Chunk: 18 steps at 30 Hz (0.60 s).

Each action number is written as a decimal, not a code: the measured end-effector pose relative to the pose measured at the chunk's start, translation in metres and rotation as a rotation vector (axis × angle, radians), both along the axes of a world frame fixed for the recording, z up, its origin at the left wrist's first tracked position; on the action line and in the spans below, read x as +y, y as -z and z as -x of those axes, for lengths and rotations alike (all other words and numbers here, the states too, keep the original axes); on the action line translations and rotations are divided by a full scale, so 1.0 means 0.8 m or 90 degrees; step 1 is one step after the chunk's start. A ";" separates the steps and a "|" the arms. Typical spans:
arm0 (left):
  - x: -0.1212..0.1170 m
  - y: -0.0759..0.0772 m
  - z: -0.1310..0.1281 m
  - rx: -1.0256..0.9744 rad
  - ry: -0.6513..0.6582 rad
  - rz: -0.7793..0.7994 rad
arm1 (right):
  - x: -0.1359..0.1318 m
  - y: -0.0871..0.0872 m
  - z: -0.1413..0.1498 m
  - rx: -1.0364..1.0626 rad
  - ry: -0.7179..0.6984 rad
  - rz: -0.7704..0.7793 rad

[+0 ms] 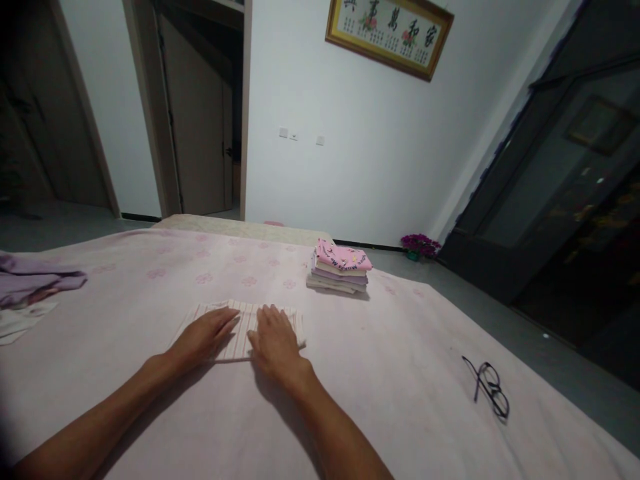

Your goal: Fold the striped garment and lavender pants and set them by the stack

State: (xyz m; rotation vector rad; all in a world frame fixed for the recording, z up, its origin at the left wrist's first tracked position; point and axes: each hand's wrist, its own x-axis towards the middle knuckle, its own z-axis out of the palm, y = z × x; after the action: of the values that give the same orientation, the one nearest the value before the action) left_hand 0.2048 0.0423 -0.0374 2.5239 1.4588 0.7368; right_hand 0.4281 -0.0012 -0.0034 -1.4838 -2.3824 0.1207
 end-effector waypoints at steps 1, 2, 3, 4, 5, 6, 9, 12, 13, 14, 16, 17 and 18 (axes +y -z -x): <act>0.002 0.006 -0.004 0.019 0.023 -0.010 | 0.000 0.003 0.010 -0.012 -0.028 0.011; 0.005 0.012 -0.006 0.045 0.035 -0.020 | 0.002 0.007 0.017 -0.024 -0.046 0.023; 0.007 0.018 -0.006 0.072 0.040 -0.026 | 0.005 0.011 0.020 -0.035 -0.052 0.032; 0.010 0.023 -0.004 0.098 0.040 -0.026 | 0.010 0.014 0.020 -0.045 -0.049 0.038; 0.013 0.026 0.000 0.120 0.038 -0.023 | 0.014 0.017 0.017 -0.054 -0.042 0.041; 0.016 0.028 0.006 0.137 0.036 -0.017 | 0.019 0.020 0.011 -0.061 -0.034 0.040; 0.026 0.029 0.030 0.157 0.012 0.005 | 0.030 0.025 -0.008 -0.077 -0.003 0.035; 0.035 0.031 0.058 0.150 -0.053 0.039 | 0.034 0.029 -0.024 -0.082 0.030 0.038; 0.037 0.034 0.067 0.147 -0.077 0.050 | 0.035 0.030 -0.028 -0.080 0.040 0.040; 0.038 0.036 0.074 0.144 -0.099 0.058 | 0.035 0.031 -0.031 -0.077 0.049 0.041; 0.037 0.042 0.086 0.144 -0.145 0.059 | 0.034 0.033 -0.035 -0.069 0.061 0.040; 0.035 0.044 0.090 0.146 -0.172 0.053 | 0.034 0.033 -0.037 -0.066 0.064 0.038; 0.032 0.044 0.093 0.148 -0.205 0.045 | 0.033 0.034 -0.037 -0.063 0.065 0.034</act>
State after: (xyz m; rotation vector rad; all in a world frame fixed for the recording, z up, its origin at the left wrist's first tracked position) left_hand 0.1302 0.0683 -0.0726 2.4159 1.9617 0.4290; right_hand 0.4580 0.0253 -0.0303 -1.6699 -2.3907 0.0899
